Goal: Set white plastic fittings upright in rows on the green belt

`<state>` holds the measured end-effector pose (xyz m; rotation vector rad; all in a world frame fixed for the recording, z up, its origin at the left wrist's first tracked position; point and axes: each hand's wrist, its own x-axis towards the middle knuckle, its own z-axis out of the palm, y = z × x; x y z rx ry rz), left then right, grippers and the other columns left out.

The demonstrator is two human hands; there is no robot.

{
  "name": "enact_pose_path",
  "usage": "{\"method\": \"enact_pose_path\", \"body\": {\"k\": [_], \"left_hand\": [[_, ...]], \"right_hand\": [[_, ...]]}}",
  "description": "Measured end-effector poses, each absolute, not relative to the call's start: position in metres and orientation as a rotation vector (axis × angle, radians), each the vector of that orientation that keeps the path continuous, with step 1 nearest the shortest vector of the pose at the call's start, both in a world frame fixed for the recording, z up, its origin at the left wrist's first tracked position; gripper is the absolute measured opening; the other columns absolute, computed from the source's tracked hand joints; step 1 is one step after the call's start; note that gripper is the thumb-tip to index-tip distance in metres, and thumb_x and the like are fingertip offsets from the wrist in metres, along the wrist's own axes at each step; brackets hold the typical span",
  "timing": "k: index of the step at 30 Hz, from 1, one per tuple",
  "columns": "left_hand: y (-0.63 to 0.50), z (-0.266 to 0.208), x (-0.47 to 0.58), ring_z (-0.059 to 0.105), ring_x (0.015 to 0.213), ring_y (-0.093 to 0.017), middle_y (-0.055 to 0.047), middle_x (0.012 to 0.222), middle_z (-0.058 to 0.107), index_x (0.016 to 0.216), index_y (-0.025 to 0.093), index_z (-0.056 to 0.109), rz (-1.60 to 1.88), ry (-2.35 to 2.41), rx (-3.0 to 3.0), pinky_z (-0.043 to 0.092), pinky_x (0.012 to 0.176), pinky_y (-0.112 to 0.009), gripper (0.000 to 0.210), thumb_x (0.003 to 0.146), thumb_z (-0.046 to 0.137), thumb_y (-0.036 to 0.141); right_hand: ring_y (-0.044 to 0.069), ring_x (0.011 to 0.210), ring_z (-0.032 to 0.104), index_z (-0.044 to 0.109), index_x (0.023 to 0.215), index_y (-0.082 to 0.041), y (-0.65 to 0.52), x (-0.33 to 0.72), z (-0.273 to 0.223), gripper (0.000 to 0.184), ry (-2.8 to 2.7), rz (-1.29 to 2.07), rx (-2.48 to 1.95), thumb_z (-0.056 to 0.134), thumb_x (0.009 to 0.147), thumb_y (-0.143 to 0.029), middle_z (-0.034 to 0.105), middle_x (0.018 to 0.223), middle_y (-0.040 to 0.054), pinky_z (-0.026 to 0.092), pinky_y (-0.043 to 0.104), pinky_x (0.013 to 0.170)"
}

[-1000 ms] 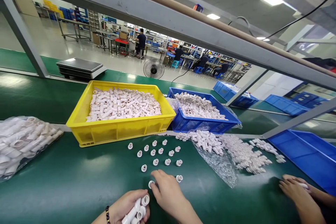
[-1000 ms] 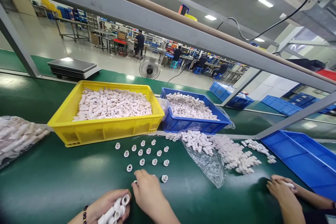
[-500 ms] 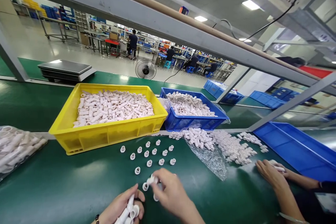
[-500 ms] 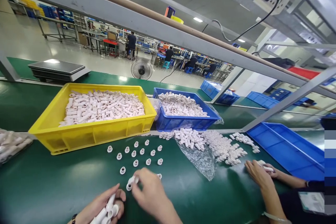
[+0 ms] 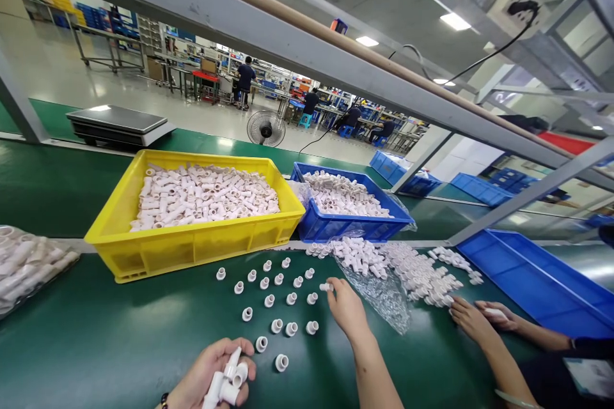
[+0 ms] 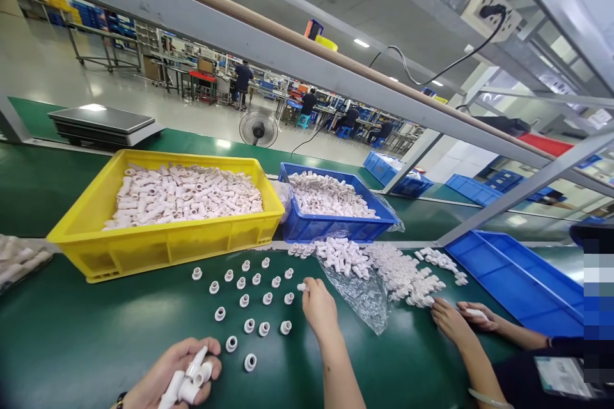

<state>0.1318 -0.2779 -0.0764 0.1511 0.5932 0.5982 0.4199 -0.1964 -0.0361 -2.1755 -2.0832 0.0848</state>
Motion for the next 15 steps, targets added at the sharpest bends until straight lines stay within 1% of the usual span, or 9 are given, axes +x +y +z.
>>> {"method": "enact_pose_path", "body": {"k": [3, 5, 7, 10, 12, 13, 15], "left_hand": [[-0.278, -0.075, 0.13, 0.05, 0.039, -0.013, -0.005, 0.063, 0.058, 0.081, 0.018, 0.051, 0.603, 0.565, 0.165, 0.012, 0.027, -0.016, 0.017, 0.079, 0.043, 0.032], [-0.278, -0.074, 0.129, 0.049, 0.039, -0.012, -0.006, 0.063, 0.059, 0.08, 0.017, 0.051, 0.605, 0.582, 0.165, 0.012, 0.028, -0.016, 0.017, 0.078, 0.043, 0.032], [-0.277, -0.075, 0.127, 0.05, 0.041, -0.012, -0.007, 0.064, 0.059, 0.078, 0.017, 0.051, 0.598, 0.592, 0.158, 0.013, 0.029, -0.016, 0.018, 0.078, 0.043, 0.033], [-0.276, -0.076, 0.127, 0.051, 0.043, -0.013, -0.008, 0.065, 0.06, 0.076, 0.017, 0.05, 0.583, 0.578, 0.147, 0.014, 0.029, -0.016, 0.019, 0.078, 0.043, 0.034], [-0.276, -0.076, 0.127, 0.051, 0.043, -0.014, -0.008, 0.065, 0.06, 0.075, 0.017, 0.05, 0.582, 0.564, 0.153, 0.013, 0.029, -0.016, 0.018, 0.077, 0.043, 0.034], [-0.276, -0.076, 0.127, 0.051, 0.043, -0.014, -0.009, 0.065, 0.06, 0.075, 0.017, 0.05, 0.585, 0.555, 0.16, 0.013, 0.029, -0.016, 0.017, 0.076, 0.042, 0.033], [-0.276, -0.075, 0.127, 0.05, 0.043, -0.013, -0.009, 0.065, 0.06, 0.074, 0.017, 0.05, 0.593, 0.537, 0.17, 0.011, 0.029, -0.017, 0.012, 0.073, 0.043, 0.027]], "right_hand": [[0.015, 0.077, 0.054, 0.055, 0.086, -0.016, -0.195, 0.421, -0.041, 0.017, -2.085, 0.133, -2.273, 0.04, 0.079, -0.012, 0.056, 0.084, 0.0047, 0.034, 0.024, 0.065], [0.016, 0.074, 0.054, 0.054, 0.079, -0.015, -0.193, 0.423, -0.044, 0.015, -2.082, 0.16, -2.314, 0.041, 0.075, -0.009, 0.057, 0.079, 0.0055, 0.032, 0.024, 0.063], [0.016, 0.073, 0.055, 0.055, 0.082, -0.014, -0.193, 0.426, -0.047, 0.018, -2.076, 0.178, -2.325, 0.04, 0.074, -0.007, 0.057, 0.079, 0.0062, 0.032, 0.024, 0.061], [0.016, 0.08, 0.056, 0.052, 0.104, -0.015, -0.194, 0.429, -0.05, 0.033, -2.078, 0.197, -2.306, 0.041, 0.074, -0.007, 0.057, 0.093, 0.0072, 0.034, 0.024, 0.065], [0.017, 0.087, 0.055, 0.051, 0.112, -0.019, -0.195, 0.43, -0.052, 0.039, -2.098, 0.21, -2.261, 0.043, 0.075, -0.01, 0.055, 0.101, 0.0071, 0.034, 0.024, 0.069], [0.018, 0.089, 0.055, 0.053, 0.109, -0.02, -0.195, 0.43, -0.053, 0.036, -2.109, 0.218, -2.239, 0.044, 0.076, -0.012, 0.056, 0.1, 0.0067, 0.035, 0.025, 0.071], [0.019, 0.088, 0.055, 0.06, 0.094, -0.019, -0.195, 0.43, -0.057, 0.024, -2.114, 0.231, -2.216, 0.045, 0.077, -0.014, 0.058, 0.091, 0.0061, 0.035, 0.025, 0.071]]}}
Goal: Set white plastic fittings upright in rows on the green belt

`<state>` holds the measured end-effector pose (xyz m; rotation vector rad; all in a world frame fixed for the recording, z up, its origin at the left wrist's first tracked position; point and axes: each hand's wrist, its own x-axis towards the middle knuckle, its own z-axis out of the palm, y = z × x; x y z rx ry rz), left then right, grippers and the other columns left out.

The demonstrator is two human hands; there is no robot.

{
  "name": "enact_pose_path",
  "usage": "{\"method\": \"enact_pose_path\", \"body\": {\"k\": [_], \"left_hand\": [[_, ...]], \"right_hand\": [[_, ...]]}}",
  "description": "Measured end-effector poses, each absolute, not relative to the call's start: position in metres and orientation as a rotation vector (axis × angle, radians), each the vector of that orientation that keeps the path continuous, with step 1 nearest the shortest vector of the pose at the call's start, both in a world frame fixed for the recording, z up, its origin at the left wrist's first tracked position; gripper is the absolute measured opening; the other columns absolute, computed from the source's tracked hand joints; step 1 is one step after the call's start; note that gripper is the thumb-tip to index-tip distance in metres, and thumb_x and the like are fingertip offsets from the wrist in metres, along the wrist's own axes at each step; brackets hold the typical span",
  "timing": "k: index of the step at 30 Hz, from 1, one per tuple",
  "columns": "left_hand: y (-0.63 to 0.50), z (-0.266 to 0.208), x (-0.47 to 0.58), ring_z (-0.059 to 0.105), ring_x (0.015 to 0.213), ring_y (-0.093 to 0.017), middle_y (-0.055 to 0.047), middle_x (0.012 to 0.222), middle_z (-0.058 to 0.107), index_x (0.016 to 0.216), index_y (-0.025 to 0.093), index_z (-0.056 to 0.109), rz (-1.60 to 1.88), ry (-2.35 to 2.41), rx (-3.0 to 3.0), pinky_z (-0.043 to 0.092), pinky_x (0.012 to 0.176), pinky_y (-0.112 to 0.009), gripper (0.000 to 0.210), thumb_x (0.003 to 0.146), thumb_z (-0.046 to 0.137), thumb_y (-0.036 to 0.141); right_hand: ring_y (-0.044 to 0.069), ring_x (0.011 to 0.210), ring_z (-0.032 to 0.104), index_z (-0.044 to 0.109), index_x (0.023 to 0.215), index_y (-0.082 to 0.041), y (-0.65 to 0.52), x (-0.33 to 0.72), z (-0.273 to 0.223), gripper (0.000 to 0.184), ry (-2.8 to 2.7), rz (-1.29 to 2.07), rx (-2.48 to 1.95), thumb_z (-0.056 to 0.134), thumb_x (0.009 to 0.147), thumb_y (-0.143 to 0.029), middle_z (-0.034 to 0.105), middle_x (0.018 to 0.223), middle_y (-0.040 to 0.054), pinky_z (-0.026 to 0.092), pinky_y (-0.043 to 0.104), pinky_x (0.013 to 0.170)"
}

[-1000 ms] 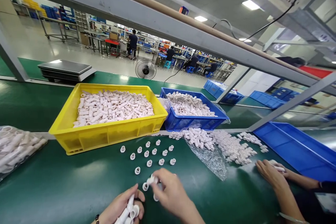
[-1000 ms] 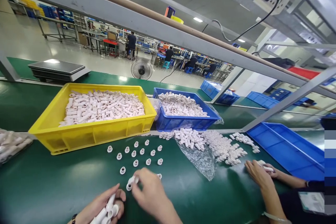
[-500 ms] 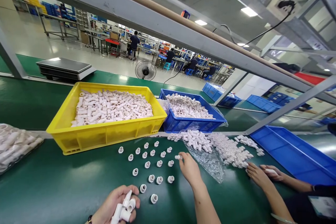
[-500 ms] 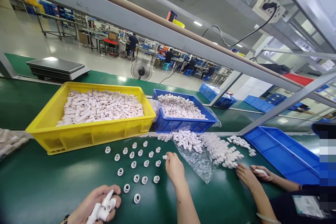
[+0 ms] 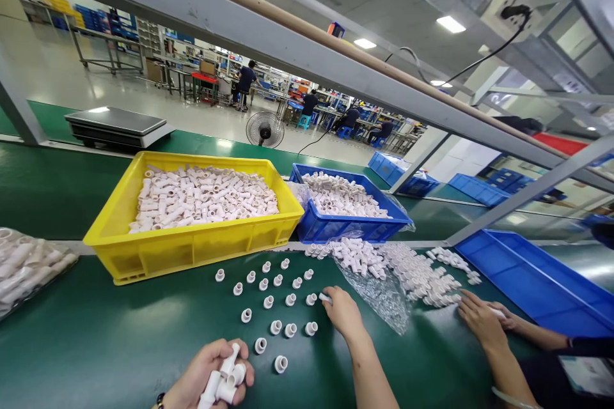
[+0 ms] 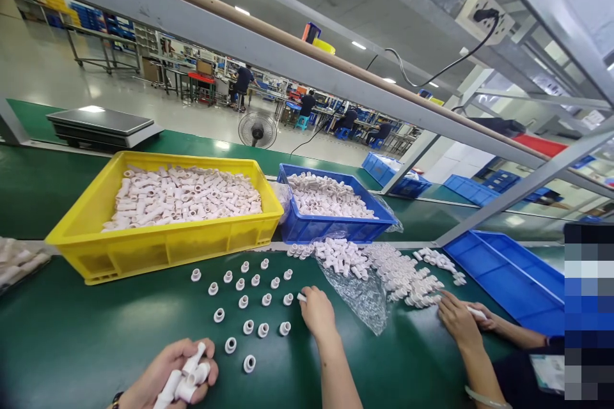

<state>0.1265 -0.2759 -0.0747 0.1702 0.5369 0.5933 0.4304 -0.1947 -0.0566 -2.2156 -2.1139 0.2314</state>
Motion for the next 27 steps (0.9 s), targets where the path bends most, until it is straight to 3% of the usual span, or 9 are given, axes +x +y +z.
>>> {"method": "enact_pose_path", "body": {"k": [3, 7, 10, 16, 22, 27], "left_hand": [[-0.276, -0.072, 0.125, 0.047, 0.044, -0.011, -0.007, 0.065, 0.059, 0.072, 0.016, 0.051, 0.617, 0.53, 0.179, 0.009, 0.03, -0.017, 0.008, 0.066, 0.046, 0.016], [-0.275, -0.069, 0.123, 0.043, 0.043, -0.008, -0.005, 0.064, 0.057, 0.071, 0.016, 0.051, 0.667, 0.578, 0.204, 0.008, 0.031, -0.016, 0.007, 0.065, 0.049, 0.012], [-0.274, -0.069, 0.123, 0.042, 0.042, -0.008, -0.004, 0.062, 0.056, 0.071, 0.016, 0.051, 0.674, 0.604, 0.197, 0.007, 0.032, -0.016, 0.001, 0.07, 0.05, 0.016], [-0.272, -0.07, 0.121, 0.042, 0.042, -0.007, 0.001, 0.056, 0.047, 0.072, 0.016, 0.054, 0.722, 0.584, 0.119, 0.01, 0.03, -0.015, 0.018, 0.079, 0.05, 0.032], [-0.271, -0.073, 0.122, 0.054, 0.046, -0.015, -0.002, 0.06, 0.053, 0.078, 0.016, 0.055, 0.713, 0.572, 0.116, 0.017, 0.027, -0.016, 0.031, 0.082, 0.043, 0.045], [-0.273, -0.078, 0.126, 0.05, 0.036, -0.012, -0.003, 0.057, 0.056, 0.073, 0.017, 0.053, 0.676, 0.509, 0.161, 0.016, 0.026, -0.015, 0.033, 0.083, 0.039, 0.045]], "right_hand": [[0.019, 0.08, 0.056, 0.06, 0.08, -0.016, -0.193, 0.431, -0.06, 0.018, -2.061, 0.225, -2.226, 0.043, 0.078, -0.016, 0.058, 0.081, 0.0063, 0.037, 0.026, 0.069], [0.016, 0.086, 0.054, 0.053, 0.102, -0.015, -0.192, 0.431, -0.06, 0.027, -2.001, 0.194, -2.173, 0.039, 0.079, -0.015, 0.054, 0.094, 0.0071, 0.038, 0.025, 0.076], [0.015, 0.084, 0.054, 0.051, 0.103, -0.017, -0.192, 0.43, -0.061, 0.028, -1.969, 0.231, -2.055, 0.035, 0.081, -0.016, 0.051, 0.095, 0.006, 0.04, 0.025, 0.076], [0.017, 0.087, 0.052, 0.047, 0.095, -0.018, -0.191, 0.432, -0.072, 0.019, -1.83, 0.314, -1.913, 0.032, 0.085, -0.026, 0.053, 0.093, 0.0059, 0.04, 0.029, 0.079], [0.018, 0.086, 0.054, 0.049, 0.09, -0.02, -0.192, 0.44, -0.081, 0.016, -1.763, 0.375, -2.002, 0.038, 0.081, -0.029, 0.057, 0.091, 0.0036, 0.04, 0.029, 0.076], [0.019, 0.092, 0.055, 0.051, 0.099, -0.019, -0.192, 0.447, -0.087, 0.025, -1.729, 0.404, -2.045, 0.042, 0.077, -0.029, 0.058, 0.1, 0.0049, 0.042, 0.03, 0.078]]}}
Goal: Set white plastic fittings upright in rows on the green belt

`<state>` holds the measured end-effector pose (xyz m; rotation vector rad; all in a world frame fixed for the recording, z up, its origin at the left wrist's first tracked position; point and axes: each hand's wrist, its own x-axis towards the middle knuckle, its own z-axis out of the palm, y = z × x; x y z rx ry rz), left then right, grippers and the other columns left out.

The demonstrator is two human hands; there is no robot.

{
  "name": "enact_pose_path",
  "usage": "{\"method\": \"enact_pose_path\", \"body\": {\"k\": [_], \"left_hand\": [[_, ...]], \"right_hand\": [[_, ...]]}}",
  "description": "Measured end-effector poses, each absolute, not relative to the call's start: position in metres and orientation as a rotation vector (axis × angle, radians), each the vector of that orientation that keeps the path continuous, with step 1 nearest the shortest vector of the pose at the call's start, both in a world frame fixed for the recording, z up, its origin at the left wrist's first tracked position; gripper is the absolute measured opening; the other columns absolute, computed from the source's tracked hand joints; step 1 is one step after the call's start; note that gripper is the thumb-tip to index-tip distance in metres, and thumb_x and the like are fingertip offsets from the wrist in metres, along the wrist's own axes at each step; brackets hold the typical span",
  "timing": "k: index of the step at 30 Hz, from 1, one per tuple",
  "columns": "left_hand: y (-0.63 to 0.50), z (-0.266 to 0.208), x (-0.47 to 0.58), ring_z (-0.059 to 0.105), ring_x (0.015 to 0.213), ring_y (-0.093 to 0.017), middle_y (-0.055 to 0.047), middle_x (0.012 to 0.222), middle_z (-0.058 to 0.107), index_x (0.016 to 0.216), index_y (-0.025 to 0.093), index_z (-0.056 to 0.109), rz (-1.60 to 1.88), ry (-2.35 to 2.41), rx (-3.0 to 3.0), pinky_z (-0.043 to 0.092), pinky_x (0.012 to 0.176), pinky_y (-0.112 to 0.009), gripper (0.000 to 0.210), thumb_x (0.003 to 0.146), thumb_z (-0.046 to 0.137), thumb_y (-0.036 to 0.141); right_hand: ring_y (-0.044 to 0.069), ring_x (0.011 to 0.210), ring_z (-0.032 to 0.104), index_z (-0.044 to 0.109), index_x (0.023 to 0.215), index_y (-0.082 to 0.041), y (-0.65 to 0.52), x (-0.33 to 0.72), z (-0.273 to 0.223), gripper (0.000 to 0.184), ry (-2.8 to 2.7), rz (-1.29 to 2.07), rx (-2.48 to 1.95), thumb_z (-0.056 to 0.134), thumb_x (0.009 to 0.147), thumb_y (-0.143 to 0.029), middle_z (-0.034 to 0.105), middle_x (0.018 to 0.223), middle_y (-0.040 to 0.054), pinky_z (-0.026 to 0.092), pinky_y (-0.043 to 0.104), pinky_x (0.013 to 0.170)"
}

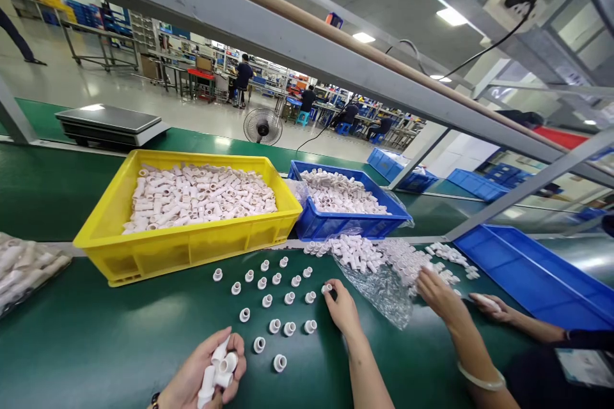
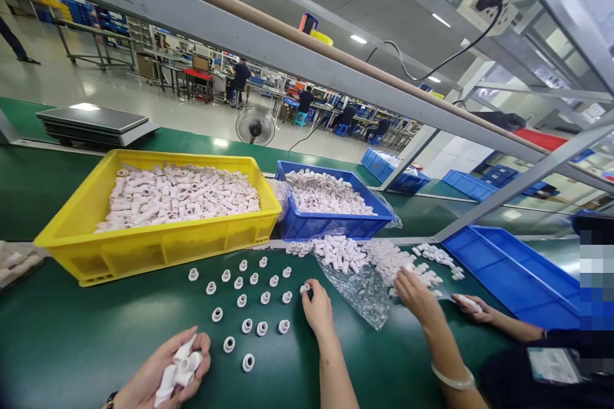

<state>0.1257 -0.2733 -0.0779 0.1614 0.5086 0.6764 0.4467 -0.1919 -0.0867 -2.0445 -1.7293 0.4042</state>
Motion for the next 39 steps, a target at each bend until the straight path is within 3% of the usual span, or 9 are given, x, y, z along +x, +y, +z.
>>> {"method": "enact_pose_path", "body": {"k": [3, 7, 12, 15, 20, 24, 31, 35, 39], "left_hand": [[-0.276, -0.077, 0.128, 0.048, 0.033, -0.011, -0.003, 0.053, 0.055, 0.069, 0.017, 0.054, 0.642, 0.495, 0.204, 0.016, 0.025, -0.015, 0.04, 0.084, 0.036, 0.048], [-0.281, -0.076, 0.134, 0.047, 0.03, -0.01, -0.005, 0.047, 0.055, 0.064, 0.014, 0.057, 0.562, 0.499, 0.288, 0.021, 0.027, -0.015, 0.05, 0.084, 0.031, 0.052], [-0.29, -0.08, 0.138, 0.045, 0.028, -0.01, -0.007, 0.041, 0.053, 0.058, 0.009, 0.059, 0.53, 0.539, 0.422, 0.023, 0.027, -0.016, 0.058, 0.079, 0.037, 0.058], [-0.293, -0.081, 0.139, 0.044, 0.027, -0.01, -0.005, 0.038, 0.053, 0.057, 0.011, 0.057, 0.55, 0.61, 0.418, 0.021, 0.026, -0.016, 0.053, 0.074, 0.045, 0.06], [-0.295, -0.086, 0.142, 0.048, 0.033, -0.01, -0.004, 0.04, 0.054, 0.058, 0.011, 0.057, 0.619, 0.665, 0.358, 0.03, 0.031, -0.016, 0.054, 0.066, 0.053, 0.064], [-0.294, -0.088, 0.143, 0.052, 0.038, -0.01, -0.007, 0.047, 0.058, 0.065, 0.01, 0.059, 0.595, 0.623, 0.371, 0.034, 0.035, -0.016, 0.055, 0.072, 0.047, 0.062], [-0.287, -0.077, 0.137, 0.045, 0.03, -0.01, -0.004, 0.047, 0.054, 0.073, 0.014, 0.057, 0.53, 0.518, 0.368, 0.019, 0.027, -0.015, 0.038, 0.083, 0.033, 0.041], [-0.285, -0.081, 0.134, 0.049, 0.035, -0.011, -0.002, 0.056, 0.053, 0.077, 0.016, 0.056, 0.585, 0.484, 0.291, 0.015, 0.025, -0.016, 0.018, 0.07, 0.039, 0.019], [-0.285, -0.083, 0.133, 0.045, 0.031, -0.01, -0.003, 0.055, 0.054, 0.077, 0.015, 0.055, 0.589, 0.472, 0.328, 0.016, 0.023, -0.017, 0.018, 0.073, 0.038, 0.02]], "right_hand": [[0.022, 0.101, 0.051, 0.048, 0.11, -0.016, -0.194, 0.446, -0.081, 0.039, -1.657, 0.312, -1.979, 0.047, 0.075, -0.033, 0.055, 0.11, 0.0091, 0.041, 0.035, 0.084], [0.02, 0.092, 0.053, 0.057, 0.093, -0.016, -0.212, 0.417, -0.048, 0.024, -1.619, 0.245, -1.63, 0.046, 0.081, -0.034, 0.057, 0.099, 0.0092, 0.043, 0.032, 0.079], [0.012, 0.067, 0.052, 0.059, 0.095, -0.02, -0.256, 0.332, -0.007, 0.018, -2.011, 0.787, -1.344, 0.052, 0.081, -0.029, 0.058, 0.088, 0.0033, 0.042, 0.023, 0.063], [0.012, 0.067, 0.051, 0.055, 0.104, -0.023, -0.275, 0.291, -0.006, 0.042, -2.262, 0.956, -1.338, 0.069, 0.066, -0.034, 0.058, 0.087, 0.0004, 0.04, 0.023, 0.063], [0.011, 0.07, 0.049, 0.053, 0.074, -0.019, -0.281, 0.274, -0.017, 0.023, -2.373, 1.008, -1.404, 0.07, 0.065, -0.032, 0.054, 0.078, -0.002, 0.035, 0.019, 0.06], [0.009, 0.069, 0.049, 0.053, 0.074, -0.019, -0.281, 0.287, -0.01, 0.015, -2.291, 1.054, -1.372, 0.066, 0.066, -0.017, 0.054, 0.076, -0.0039, 0.033, 0.016, 0.057], [0.013, 0.078, 0.055, 0.054, 0.098, -0.022, -0.259, 0.367, 0.019, 0.019, -1.979, 0.628, -1.742, 0.04, 0.087, -0.03, 0.06, 0.091, 0.0007, 0.038, 0.022, 0.068], [0.018, 0.084, 0.057, 0.053, 0.093, -0.019, -0.242, 0.41, -0.004, 0.017, -2.06, 0.312, -2.168, 0.038, 0.086, -0.021, 0.061, 0.092, 0.0044, 0.037, 0.026, 0.068], [0.019, 0.08, 0.059, 0.054, 0.089, -0.018, -0.234, 0.423, -0.039, 0.017, -2.162, 0.279, -2.413, 0.039, 0.082, -0.014, 0.063, 0.084, 0.0052, 0.035, 0.025, 0.063]]}}
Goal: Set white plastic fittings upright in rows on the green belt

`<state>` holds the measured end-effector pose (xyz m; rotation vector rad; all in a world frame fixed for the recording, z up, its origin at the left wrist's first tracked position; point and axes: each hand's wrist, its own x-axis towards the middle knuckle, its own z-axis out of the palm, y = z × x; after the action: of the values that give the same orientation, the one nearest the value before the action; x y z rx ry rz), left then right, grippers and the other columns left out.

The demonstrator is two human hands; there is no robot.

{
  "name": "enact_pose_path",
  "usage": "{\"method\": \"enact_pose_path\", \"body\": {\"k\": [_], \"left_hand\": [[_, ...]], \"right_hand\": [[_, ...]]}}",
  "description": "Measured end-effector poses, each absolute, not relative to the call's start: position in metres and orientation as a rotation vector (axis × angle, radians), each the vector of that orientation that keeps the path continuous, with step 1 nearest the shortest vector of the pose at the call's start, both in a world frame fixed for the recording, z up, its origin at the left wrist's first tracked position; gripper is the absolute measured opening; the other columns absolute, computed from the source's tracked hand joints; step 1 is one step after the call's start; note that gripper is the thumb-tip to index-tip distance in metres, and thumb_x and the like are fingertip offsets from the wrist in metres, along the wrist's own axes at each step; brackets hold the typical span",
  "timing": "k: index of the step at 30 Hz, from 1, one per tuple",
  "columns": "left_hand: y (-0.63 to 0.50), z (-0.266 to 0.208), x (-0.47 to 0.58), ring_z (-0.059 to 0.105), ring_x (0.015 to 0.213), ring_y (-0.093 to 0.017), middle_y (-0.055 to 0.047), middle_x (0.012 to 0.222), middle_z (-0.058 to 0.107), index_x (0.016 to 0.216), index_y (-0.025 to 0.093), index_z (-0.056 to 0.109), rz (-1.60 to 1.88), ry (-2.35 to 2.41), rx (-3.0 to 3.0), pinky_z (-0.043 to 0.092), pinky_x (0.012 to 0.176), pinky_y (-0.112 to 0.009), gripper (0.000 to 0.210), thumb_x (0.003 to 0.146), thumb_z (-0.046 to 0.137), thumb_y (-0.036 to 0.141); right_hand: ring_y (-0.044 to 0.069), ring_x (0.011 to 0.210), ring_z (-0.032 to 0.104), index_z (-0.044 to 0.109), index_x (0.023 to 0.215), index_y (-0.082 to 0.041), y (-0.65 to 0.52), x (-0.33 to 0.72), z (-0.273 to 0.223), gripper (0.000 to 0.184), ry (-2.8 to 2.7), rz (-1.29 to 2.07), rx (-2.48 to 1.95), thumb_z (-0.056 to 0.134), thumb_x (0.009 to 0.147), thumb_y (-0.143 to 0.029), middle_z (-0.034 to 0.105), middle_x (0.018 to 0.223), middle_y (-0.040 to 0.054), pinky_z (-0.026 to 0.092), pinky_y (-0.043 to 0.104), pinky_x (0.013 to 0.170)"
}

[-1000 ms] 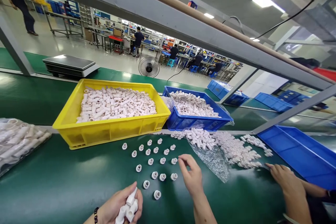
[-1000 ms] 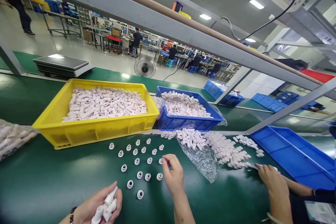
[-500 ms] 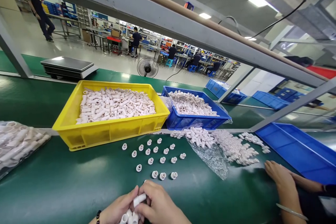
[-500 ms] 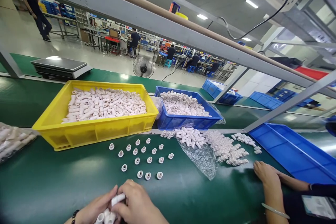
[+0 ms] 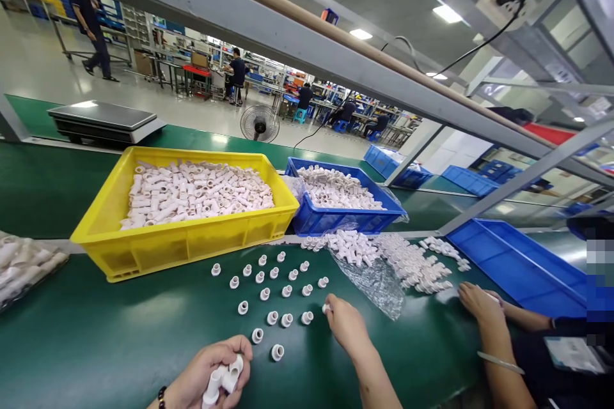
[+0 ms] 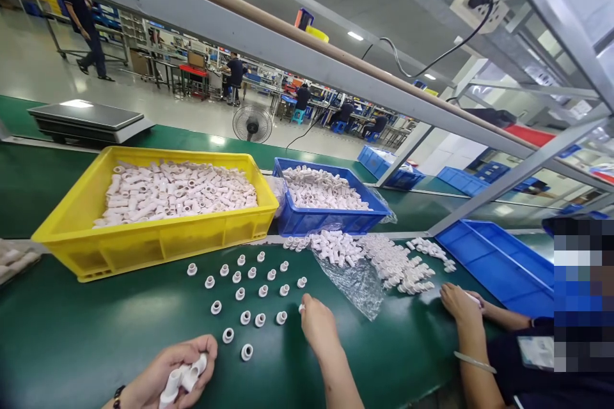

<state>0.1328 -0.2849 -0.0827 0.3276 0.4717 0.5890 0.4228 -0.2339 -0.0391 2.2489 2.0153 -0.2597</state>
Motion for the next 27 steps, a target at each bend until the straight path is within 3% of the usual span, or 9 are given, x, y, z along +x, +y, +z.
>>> {"method": "enact_pose_path", "body": {"k": [4, 9, 13, 17, 19, 22, 27], "left_hand": [[-0.283, -0.079, 0.132, 0.035, 0.025, -0.006, -0.003, 0.055, 0.055, 0.08, 0.016, 0.054, 0.575, 0.441, 0.329, 0.015, 0.023, -0.016, 0.029, 0.084, 0.033, 0.035], [-0.28, -0.078, 0.131, 0.03, 0.026, -0.004, -0.002, 0.056, 0.054, 0.082, 0.018, 0.054, 0.565, 0.405, 0.288, 0.016, 0.023, -0.015, 0.045, 0.084, 0.026, 0.054], [-0.28, -0.076, 0.131, 0.029, 0.025, -0.005, -0.004, 0.051, 0.056, 0.082, 0.017, 0.053, 0.565, 0.454, 0.302, 0.016, 0.023, -0.015, 0.049, 0.083, 0.025, 0.057], [-0.281, -0.076, 0.134, 0.034, 0.024, -0.007, -0.002, 0.047, 0.056, 0.07, 0.018, 0.05, 0.594, 0.555, 0.234, 0.016, 0.021, -0.015, 0.044, 0.081, 0.033, 0.057], [-0.283, -0.078, 0.136, 0.036, 0.023, -0.008, 0.0, 0.041, 0.052, 0.062, 0.017, 0.049, 0.592, 0.633, 0.205, 0.016, 0.02, -0.015, 0.046, 0.079, 0.037, 0.058], [-0.286, -0.081, 0.138, 0.039, 0.022, -0.009, 0.0, 0.034, 0.046, 0.056, 0.014, 0.051, 0.582, 0.714, 0.262, 0.018, 0.02, -0.015, 0.053, 0.078, 0.037, 0.06], [-0.291, -0.081, 0.141, 0.041, 0.022, -0.006, -0.006, 0.043, 0.055, 0.057, 0.008, 0.058, 0.544, 0.728, 0.414, 0.017, 0.021, -0.014, 0.065, 0.077, 0.033, 0.064]], "right_hand": [[0.021, 0.079, 0.06, 0.053, 0.097, -0.017, -0.234, 0.422, -0.041, 0.019, 2.003, -0.249, 2.244, 0.041, 0.082, -0.016, 0.063, 0.083, 0.0067, 0.035, 0.026, 0.062], [0.019, 0.076, 0.058, 0.051, 0.104, -0.018, -0.246, 0.398, -0.004, 0.024, 2.361, -0.176, 2.294, 0.043, 0.084, -0.027, 0.058, 0.093, 0.0078, 0.039, 0.028, 0.062], [0.015, 0.079, 0.055, 0.056, 0.092, -0.021, -0.266, 0.346, 0.009, 0.017, 2.923, -0.539, 1.806, 0.04, 0.087, -0.025, 0.058, 0.088, 0.0044, 0.041, 0.025, 0.069], [0.015, 0.086, 0.053, 0.053, 0.105, -0.023, -0.282, 0.292, -0.003, 0.025, 3.013, -0.785, 1.324, 0.053, 0.08, -0.028, 0.057, 0.097, 0.0027, 0.041, 0.023, 0.075], [0.016, 0.084, 0.053, 0.052, 0.106, -0.023, -0.283, 0.277, -0.009, 0.03, 2.956, -0.767, 1.317, 0.057, 0.078, -0.03, 0.056, 0.099, 0.0026, 0.042, 0.023, 0.073], [0.016, 0.08, 0.053, 0.053, 0.098, -0.022, -0.281, 0.271, -0.016, 0.021, 2.843, -0.705, 1.397, 0.054, 0.079, -0.029, 0.056, 0.093, 0.0022, 0.042, 0.024, 0.069], [0.017, 0.08, 0.053, 0.052, 0.092, -0.019, -0.281, 0.277, -0.02, 0.015, 2.787, -0.683, 1.421, 0.048, 0.077, -0.016, 0.056, 0.09, 0.0037, 0.041, 0.025, 0.068]]}}
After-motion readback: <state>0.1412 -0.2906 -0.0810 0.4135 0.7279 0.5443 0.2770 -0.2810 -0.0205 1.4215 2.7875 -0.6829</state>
